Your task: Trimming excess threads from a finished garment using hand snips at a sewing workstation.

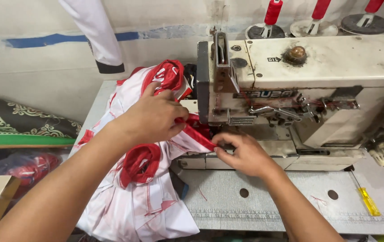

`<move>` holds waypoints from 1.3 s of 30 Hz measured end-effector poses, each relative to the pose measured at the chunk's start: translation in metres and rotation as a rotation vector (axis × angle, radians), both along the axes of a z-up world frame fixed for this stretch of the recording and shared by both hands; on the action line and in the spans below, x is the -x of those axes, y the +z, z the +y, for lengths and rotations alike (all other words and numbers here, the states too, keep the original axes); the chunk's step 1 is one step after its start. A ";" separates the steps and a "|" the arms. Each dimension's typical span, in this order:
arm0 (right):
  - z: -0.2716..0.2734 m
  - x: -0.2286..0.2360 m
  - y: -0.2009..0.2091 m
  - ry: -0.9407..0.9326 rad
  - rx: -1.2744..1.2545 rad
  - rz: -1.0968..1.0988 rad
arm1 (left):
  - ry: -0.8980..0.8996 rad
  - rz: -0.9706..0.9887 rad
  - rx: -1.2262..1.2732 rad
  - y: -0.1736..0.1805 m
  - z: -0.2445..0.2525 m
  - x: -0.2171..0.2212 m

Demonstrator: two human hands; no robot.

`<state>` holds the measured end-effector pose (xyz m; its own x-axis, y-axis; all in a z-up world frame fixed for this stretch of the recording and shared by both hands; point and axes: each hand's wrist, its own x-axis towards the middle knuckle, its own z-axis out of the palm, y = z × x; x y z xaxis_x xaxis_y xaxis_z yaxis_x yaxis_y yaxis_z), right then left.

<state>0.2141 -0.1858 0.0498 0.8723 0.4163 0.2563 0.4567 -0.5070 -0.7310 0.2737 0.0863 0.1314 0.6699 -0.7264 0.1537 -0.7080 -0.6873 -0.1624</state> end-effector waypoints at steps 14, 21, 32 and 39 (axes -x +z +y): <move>-0.001 -0.001 0.005 -0.076 0.066 0.179 | 0.279 0.395 -0.185 0.044 -0.037 0.022; -0.003 0.001 0.018 -0.067 0.089 0.235 | 0.242 0.681 -0.097 0.091 -0.050 0.050; -0.003 -0.004 0.014 -0.070 0.107 0.264 | 0.291 0.596 -0.084 0.085 -0.040 0.037; -0.003 -0.004 0.009 -0.065 0.117 0.232 | 0.273 0.634 -0.076 0.085 -0.042 0.044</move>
<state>0.2177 -0.1892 0.0588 0.9281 0.3724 -0.0004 0.2472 -0.6169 -0.7472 0.2298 0.0446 0.2164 0.7741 -0.5121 -0.3722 -0.4853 -0.8576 0.1705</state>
